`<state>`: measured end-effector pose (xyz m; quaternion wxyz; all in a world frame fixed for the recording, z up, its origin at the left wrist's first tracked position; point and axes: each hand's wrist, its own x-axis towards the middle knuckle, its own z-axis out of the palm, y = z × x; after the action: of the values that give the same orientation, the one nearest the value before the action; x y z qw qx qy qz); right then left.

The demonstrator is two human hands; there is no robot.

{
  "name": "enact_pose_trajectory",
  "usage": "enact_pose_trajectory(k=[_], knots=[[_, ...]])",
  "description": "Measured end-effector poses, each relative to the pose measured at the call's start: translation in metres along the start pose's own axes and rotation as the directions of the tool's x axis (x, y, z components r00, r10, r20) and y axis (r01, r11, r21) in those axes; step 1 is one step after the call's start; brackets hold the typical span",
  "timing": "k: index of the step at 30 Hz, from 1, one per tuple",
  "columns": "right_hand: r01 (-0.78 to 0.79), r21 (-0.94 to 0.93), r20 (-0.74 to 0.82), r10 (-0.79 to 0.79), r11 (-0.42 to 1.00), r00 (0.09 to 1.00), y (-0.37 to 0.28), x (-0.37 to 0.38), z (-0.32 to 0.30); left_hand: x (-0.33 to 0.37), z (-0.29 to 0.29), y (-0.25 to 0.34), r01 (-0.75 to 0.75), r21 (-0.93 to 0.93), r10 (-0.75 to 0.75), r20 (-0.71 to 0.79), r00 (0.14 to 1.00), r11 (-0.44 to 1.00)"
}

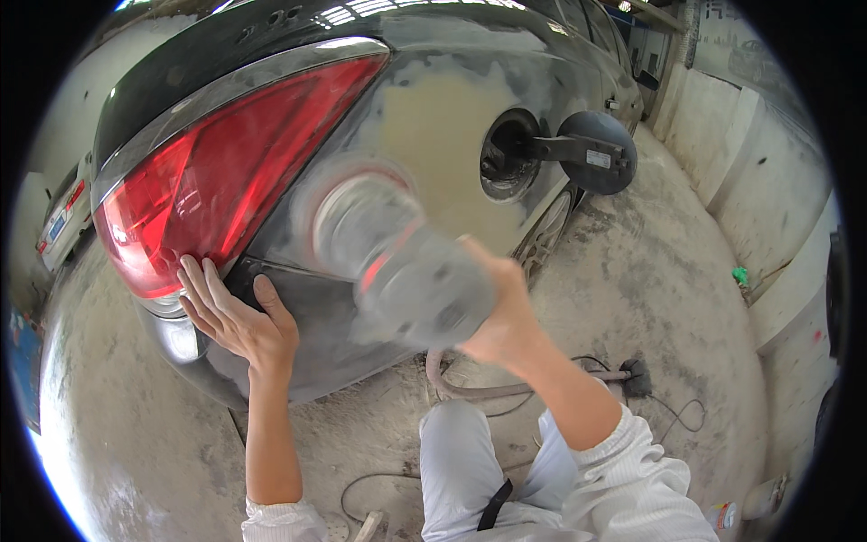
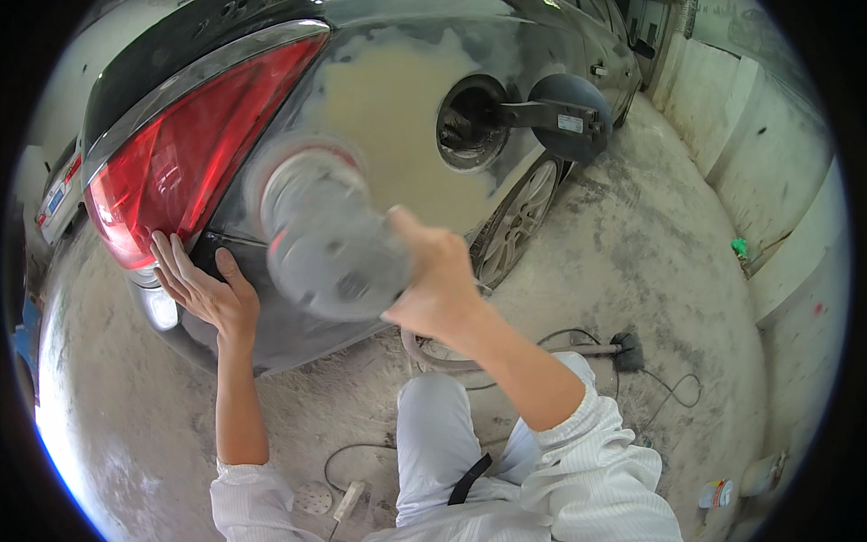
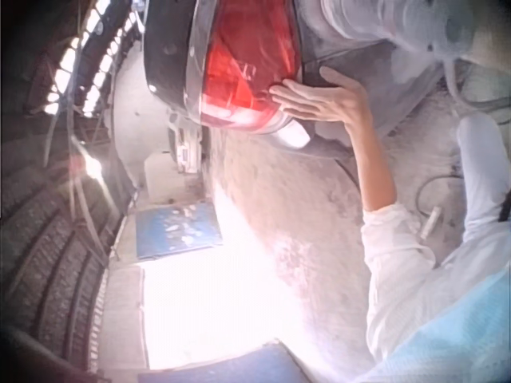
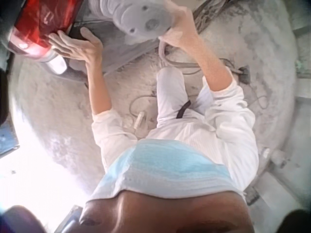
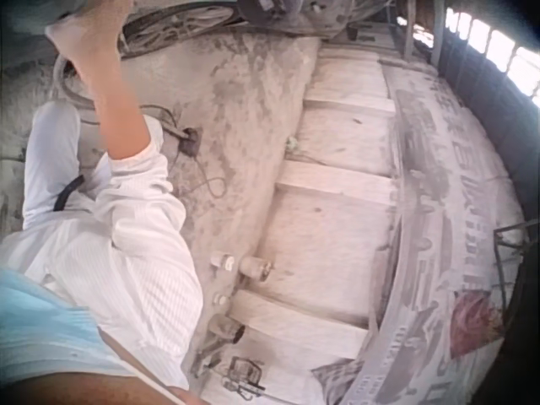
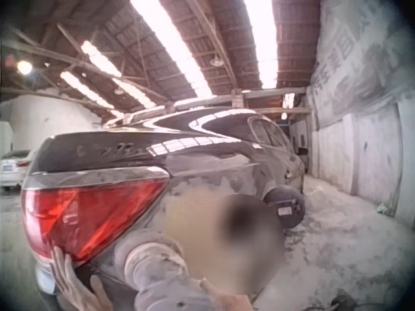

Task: The person uses an orbital sander to sand the rear quarter panel of a dark-colored car. They move the sander in circular motions across the panel, occasionally pausing to wipe the surface with their hand.

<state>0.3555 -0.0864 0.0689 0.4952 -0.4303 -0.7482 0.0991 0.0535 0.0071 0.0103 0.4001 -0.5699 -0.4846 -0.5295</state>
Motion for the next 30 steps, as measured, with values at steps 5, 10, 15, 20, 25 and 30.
enact_pose_trajectory(k=[5, 10, 15, 20, 25, 30], knots=[[0.01, -0.14, 0.02, -0.008, 0.99, 1.0, 0.0, -0.003, 0.0, 0.0, -0.002, -0.003, -0.023, 0.019, 0.022, 0.018, 1.0, 1.0], [0.094, 0.161, -0.285, -0.045, 0.982, 0.957, 0.029, 0.038, -0.035, 0.0, -0.003, 0.0, -0.04, 0.025, 0.039, 0.012, 0.999, 0.999], [-0.125, 0.397, -0.303, 0.258, 0.909, 0.917, 0.058, 0.08, -0.094, 0.004, -0.001, 0.007, -0.08, 0.032, 0.08, -0.02, 0.997, 0.996], [-0.193, 0.395, -0.186, 0.284, 0.898, 0.941, 0.068, 0.059, -0.077, -0.002, 0.001, 0.005, -0.067, 0.04, 0.066, 0.014, 0.998, 0.997], [-0.017, 0.011, -0.081, 0.018, 1.0, 0.997, 0.06, -0.006, -0.017, -0.011, 0.003, 0.005, -0.14, -0.056, 0.143, 0.036, 0.989, 0.989], [0.014, 0.032, -0.141, -0.01, 0.999, 0.99, 0.077, 0.006, -0.037, -0.004, 0.001, 0.033, -0.264, -0.103, 0.283, 0.302, 0.91, 0.959]])
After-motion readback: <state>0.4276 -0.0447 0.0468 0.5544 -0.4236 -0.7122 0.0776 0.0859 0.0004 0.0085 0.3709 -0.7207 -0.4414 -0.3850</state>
